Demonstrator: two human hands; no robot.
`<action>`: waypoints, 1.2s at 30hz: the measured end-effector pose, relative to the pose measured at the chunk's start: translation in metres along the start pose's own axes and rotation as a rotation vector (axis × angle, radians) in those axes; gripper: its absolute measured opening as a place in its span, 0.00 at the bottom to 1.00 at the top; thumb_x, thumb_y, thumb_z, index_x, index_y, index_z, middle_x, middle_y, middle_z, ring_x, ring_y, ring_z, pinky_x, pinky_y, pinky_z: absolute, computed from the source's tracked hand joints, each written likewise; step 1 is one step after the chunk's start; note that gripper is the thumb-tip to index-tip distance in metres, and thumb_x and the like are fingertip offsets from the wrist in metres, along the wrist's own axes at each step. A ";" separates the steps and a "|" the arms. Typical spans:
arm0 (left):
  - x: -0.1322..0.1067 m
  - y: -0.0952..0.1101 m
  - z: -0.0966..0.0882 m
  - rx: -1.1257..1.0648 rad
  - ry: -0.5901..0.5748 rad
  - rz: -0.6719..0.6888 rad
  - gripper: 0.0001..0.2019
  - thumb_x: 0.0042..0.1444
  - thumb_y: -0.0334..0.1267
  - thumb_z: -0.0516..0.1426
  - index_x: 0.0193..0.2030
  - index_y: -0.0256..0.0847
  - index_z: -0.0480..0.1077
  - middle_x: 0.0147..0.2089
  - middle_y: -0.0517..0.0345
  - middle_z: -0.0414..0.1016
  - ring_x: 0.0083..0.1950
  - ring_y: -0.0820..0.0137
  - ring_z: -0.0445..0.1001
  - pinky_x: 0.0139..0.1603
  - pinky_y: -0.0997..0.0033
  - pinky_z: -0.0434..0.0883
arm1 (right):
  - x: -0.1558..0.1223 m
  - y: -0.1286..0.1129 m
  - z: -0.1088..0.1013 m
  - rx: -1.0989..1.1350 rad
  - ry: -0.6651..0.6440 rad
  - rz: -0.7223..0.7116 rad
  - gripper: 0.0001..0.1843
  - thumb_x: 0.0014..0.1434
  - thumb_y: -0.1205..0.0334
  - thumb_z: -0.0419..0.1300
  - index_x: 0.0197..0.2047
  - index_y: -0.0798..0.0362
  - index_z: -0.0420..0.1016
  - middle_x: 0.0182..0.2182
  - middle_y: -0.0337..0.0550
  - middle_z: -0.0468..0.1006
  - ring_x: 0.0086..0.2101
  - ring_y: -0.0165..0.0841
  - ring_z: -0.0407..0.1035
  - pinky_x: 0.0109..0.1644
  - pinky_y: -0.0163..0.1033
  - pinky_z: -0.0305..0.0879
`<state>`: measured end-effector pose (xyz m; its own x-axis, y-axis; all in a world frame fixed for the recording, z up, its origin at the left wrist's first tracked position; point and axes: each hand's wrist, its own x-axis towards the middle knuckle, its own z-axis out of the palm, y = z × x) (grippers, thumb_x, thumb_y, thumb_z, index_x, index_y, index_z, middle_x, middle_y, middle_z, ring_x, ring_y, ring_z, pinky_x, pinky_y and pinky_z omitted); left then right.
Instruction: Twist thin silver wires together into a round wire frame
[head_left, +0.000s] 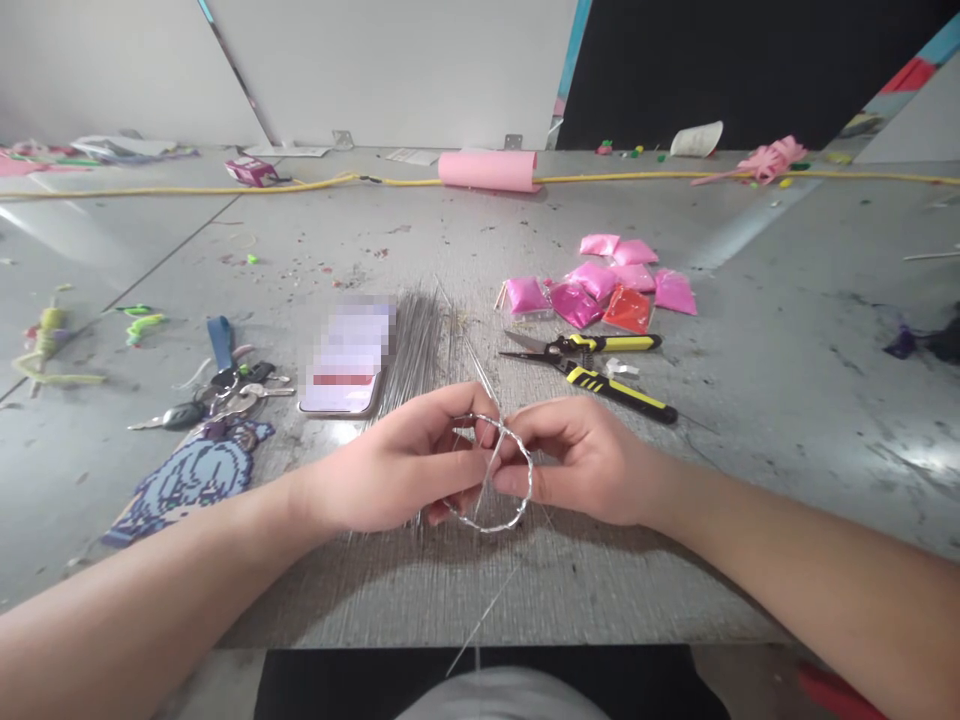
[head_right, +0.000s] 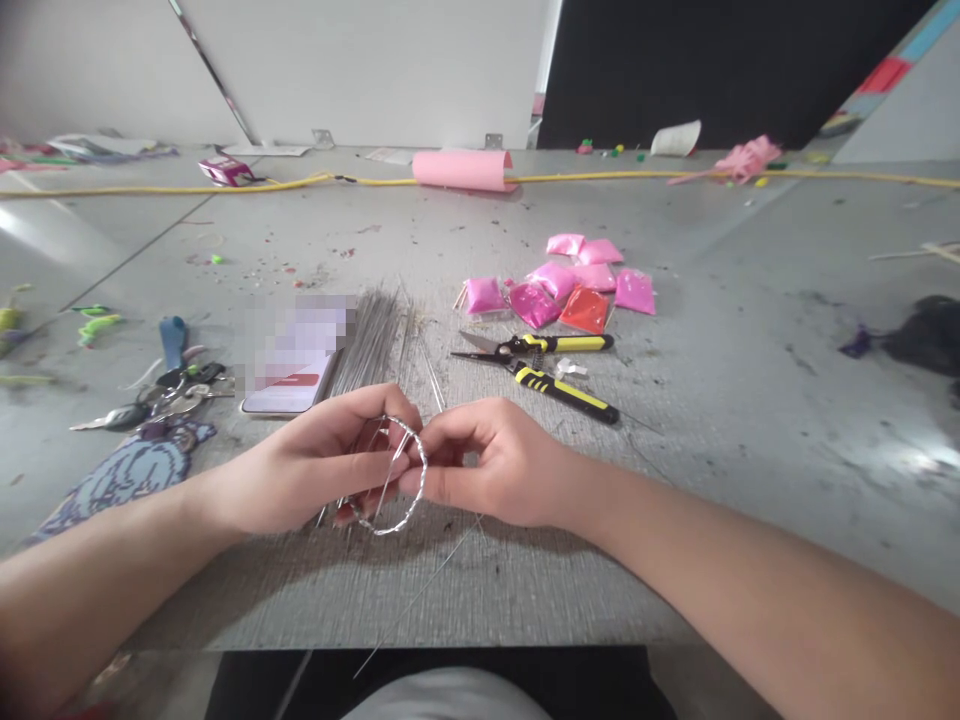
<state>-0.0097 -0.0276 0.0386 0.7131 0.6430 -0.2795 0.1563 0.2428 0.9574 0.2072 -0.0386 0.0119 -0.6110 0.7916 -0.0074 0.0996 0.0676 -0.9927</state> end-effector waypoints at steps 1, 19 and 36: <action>0.000 0.000 0.000 0.008 0.005 0.001 0.08 0.66 0.40 0.57 0.39 0.42 0.60 0.27 0.66 0.65 0.25 0.77 0.64 0.21 0.81 0.65 | 0.000 0.000 0.000 0.010 -0.001 0.012 0.10 0.56 0.57 0.71 0.35 0.56 0.81 0.34 0.44 0.79 0.36 0.34 0.72 0.41 0.38 0.69; -0.001 0.002 0.001 -0.126 -0.109 0.103 0.05 0.66 0.34 0.57 0.44 0.40 0.64 0.40 0.57 0.71 0.42 0.69 0.74 0.37 0.71 0.76 | 0.005 0.001 -0.004 0.438 -0.149 0.128 0.10 0.55 0.58 0.71 0.34 0.57 0.80 0.25 0.37 0.75 0.23 0.24 0.67 0.25 0.30 0.69; -0.003 0.004 0.002 0.010 0.002 0.052 0.08 0.60 0.35 0.62 0.39 0.40 0.65 0.34 0.63 0.67 0.31 0.77 0.68 0.29 0.78 0.74 | 0.002 0.002 0.001 0.269 -0.123 0.128 0.12 0.58 0.56 0.69 0.38 0.56 0.77 0.28 0.37 0.73 0.27 0.26 0.67 0.32 0.33 0.66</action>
<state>-0.0104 -0.0300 0.0432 0.7192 0.6557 -0.2299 0.1264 0.2019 0.9712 0.2052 -0.0372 0.0096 -0.6989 0.7028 -0.1327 -0.0190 -0.2037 -0.9789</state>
